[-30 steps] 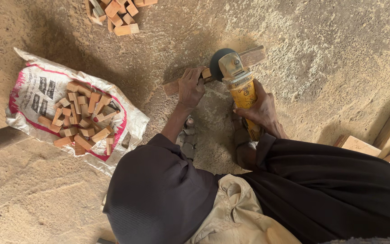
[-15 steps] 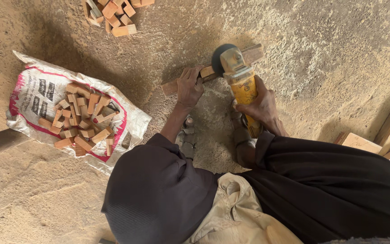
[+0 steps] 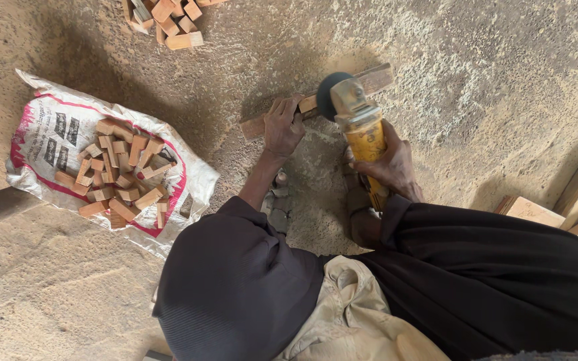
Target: The person uses a handheld angle grinder to smooth the edges of small wooden blocks. They hold each block with one hand and grind its surface against a wooden support on the floor, then place the finished block into a nearby sack.
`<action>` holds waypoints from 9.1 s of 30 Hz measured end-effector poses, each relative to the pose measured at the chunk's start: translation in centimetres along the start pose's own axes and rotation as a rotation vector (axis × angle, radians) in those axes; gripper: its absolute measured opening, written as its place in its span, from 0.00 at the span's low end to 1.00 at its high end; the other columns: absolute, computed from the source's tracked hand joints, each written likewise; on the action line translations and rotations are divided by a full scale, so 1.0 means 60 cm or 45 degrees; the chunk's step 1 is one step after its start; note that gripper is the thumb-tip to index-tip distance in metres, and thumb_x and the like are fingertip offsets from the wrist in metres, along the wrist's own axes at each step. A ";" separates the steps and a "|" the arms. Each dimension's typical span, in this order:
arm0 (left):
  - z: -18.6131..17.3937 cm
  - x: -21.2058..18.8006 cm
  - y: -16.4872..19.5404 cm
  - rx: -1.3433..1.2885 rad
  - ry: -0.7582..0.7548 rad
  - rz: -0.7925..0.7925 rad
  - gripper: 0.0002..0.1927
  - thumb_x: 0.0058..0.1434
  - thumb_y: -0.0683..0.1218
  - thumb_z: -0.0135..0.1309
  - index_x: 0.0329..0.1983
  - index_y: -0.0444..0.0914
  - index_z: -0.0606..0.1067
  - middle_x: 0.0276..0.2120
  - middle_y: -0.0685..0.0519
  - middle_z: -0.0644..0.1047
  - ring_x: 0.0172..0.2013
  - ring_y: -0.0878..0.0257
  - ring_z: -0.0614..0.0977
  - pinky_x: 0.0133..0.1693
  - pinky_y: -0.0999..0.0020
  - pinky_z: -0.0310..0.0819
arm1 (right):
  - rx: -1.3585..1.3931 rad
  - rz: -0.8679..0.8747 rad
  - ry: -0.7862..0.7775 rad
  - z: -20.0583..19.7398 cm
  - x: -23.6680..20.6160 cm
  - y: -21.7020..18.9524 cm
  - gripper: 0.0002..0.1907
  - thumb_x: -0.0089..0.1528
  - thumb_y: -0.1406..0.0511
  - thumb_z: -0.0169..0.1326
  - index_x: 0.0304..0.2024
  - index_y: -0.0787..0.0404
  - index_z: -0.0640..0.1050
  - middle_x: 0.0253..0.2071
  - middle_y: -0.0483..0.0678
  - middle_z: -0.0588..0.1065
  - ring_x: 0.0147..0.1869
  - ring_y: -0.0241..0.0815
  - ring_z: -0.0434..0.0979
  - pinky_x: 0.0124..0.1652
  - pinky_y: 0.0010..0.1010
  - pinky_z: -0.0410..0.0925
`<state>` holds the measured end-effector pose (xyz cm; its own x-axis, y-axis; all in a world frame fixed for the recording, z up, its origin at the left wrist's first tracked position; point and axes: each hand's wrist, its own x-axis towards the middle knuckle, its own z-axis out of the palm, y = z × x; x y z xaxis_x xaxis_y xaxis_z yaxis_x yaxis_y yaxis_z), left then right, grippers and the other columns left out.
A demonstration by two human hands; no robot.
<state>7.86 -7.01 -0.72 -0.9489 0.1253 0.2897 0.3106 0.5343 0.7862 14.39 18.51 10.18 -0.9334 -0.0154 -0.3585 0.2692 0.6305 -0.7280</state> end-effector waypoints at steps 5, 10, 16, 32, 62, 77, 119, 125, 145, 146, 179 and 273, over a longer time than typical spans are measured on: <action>-0.001 -0.001 -0.004 -0.009 0.014 0.026 0.23 0.55 0.35 0.54 0.56 0.36 0.73 0.44 0.45 0.78 0.45 0.46 0.79 0.45 0.52 0.77 | 0.070 0.000 0.118 -0.010 -0.013 -0.005 0.49 0.42 0.65 0.71 0.66 0.69 0.68 0.46 0.57 0.82 0.45 0.48 0.86 0.47 0.39 0.80; -0.001 0.003 -0.001 -0.012 0.012 0.003 0.23 0.55 0.35 0.54 0.56 0.37 0.73 0.44 0.45 0.79 0.47 0.46 0.80 0.46 0.52 0.77 | 0.029 -0.028 0.099 -0.006 -0.016 -0.020 0.46 0.42 0.65 0.73 0.62 0.68 0.71 0.45 0.56 0.82 0.45 0.47 0.86 0.47 0.39 0.79; -0.005 0.004 0.002 -0.020 0.023 0.022 0.24 0.55 0.34 0.54 0.57 0.36 0.73 0.45 0.44 0.79 0.47 0.45 0.79 0.47 0.52 0.77 | 0.073 -0.058 0.099 -0.007 -0.017 -0.034 0.49 0.42 0.65 0.72 0.65 0.69 0.69 0.45 0.57 0.82 0.45 0.47 0.85 0.47 0.38 0.78; -0.004 0.004 0.006 -0.031 0.073 0.123 0.18 0.56 0.31 0.55 0.50 0.36 0.75 0.49 0.49 0.78 0.48 0.51 0.80 0.46 0.57 0.80 | 0.001 -0.042 0.073 -0.001 -0.012 -0.002 0.52 0.42 0.66 0.72 0.67 0.72 0.65 0.48 0.61 0.81 0.45 0.53 0.86 0.47 0.42 0.80; -0.003 0.004 0.002 -0.024 0.046 0.073 0.17 0.54 0.30 0.53 0.47 0.34 0.77 0.48 0.49 0.80 0.48 0.50 0.82 0.47 0.57 0.81 | -0.013 0.026 0.015 0.002 -0.010 0.000 0.53 0.41 0.64 0.73 0.67 0.70 0.66 0.47 0.60 0.81 0.44 0.52 0.86 0.46 0.42 0.79; 0.000 0.003 0.002 -0.040 0.083 0.088 0.16 0.55 0.30 0.52 0.46 0.35 0.77 0.48 0.50 0.80 0.48 0.51 0.83 0.47 0.58 0.81 | 0.013 -0.031 0.041 -0.001 -0.013 -0.003 0.51 0.42 0.64 0.73 0.66 0.68 0.68 0.47 0.59 0.82 0.45 0.51 0.86 0.48 0.42 0.79; 0.001 -0.001 0.009 -0.027 0.058 0.091 0.16 0.56 0.30 0.56 0.47 0.34 0.77 0.48 0.48 0.81 0.48 0.50 0.83 0.48 0.59 0.81 | 0.000 0.033 0.050 -0.004 -0.009 0.008 0.51 0.44 0.63 0.71 0.67 0.69 0.65 0.45 0.60 0.81 0.42 0.52 0.86 0.44 0.42 0.81; 0.000 0.001 0.011 -0.051 0.041 0.063 0.16 0.56 0.30 0.56 0.47 0.34 0.77 0.48 0.48 0.80 0.48 0.50 0.83 0.48 0.59 0.81 | 0.006 -0.066 0.026 0.003 -0.011 0.009 0.54 0.44 0.63 0.73 0.68 0.72 0.62 0.47 0.61 0.80 0.44 0.53 0.85 0.46 0.44 0.80; 0.009 -0.004 -0.001 -0.004 0.029 0.083 0.17 0.56 0.31 0.56 0.49 0.34 0.78 0.49 0.48 0.80 0.48 0.51 0.82 0.48 0.59 0.81 | -0.051 -0.121 -0.036 0.005 -0.003 0.001 0.55 0.44 0.61 0.73 0.70 0.71 0.62 0.49 0.62 0.80 0.45 0.55 0.86 0.46 0.44 0.80; 0.009 -0.003 -0.002 -0.003 0.024 0.083 0.17 0.56 0.31 0.56 0.49 0.34 0.78 0.49 0.48 0.80 0.48 0.51 0.82 0.48 0.59 0.81 | -0.055 -0.111 -0.046 0.005 -0.001 0.001 0.56 0.44 0.61 0.72 0.70 0.71 0.61 0.48 0.62 0.80 0.45 0.55 0.86 0.46 0.44 0.80; 0.005 -0.003 0.004 0.021 0.034 0.099 0.16 0.56 0.31 0.55 0.47 0.34 0.77 0.49 0.48 0.80 0.48 0.50 0.82 0.48 0.57 0.79 | 0.062 -0.029 0.134 -0.007 -0.027 0.004 0.52 0.43 0.65 0.72 0.68 0.70 0.65 0.48 0.60 0.81 0.44 0.50 0.86 0.46 0.40 0.81; 0.024 -0.008 -0.008 -0.348 0.014 -0.122 0.22 0.58 0.30 0.52 0.56 0.35 0.74 0.47 0.43 0.78 0.45 0.49 0.84 0.47 0.57 0.79 | 0.006 -0.065 -0.031 -0.017 -0.018 -0.049 0.49 0.42 0.65 0.73 0.65 0.69 0.69 0.47 0.58 0.81 0.46 0.49 0.86 0.48 0.40 0.80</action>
<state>8.09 -6.11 -2.03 -0.9745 0.0749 0.2115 0.2243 0.2977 0.9279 14.39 17.44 13.31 -0.9399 -0.0661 -0.3349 0.2228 0.6245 -0.7486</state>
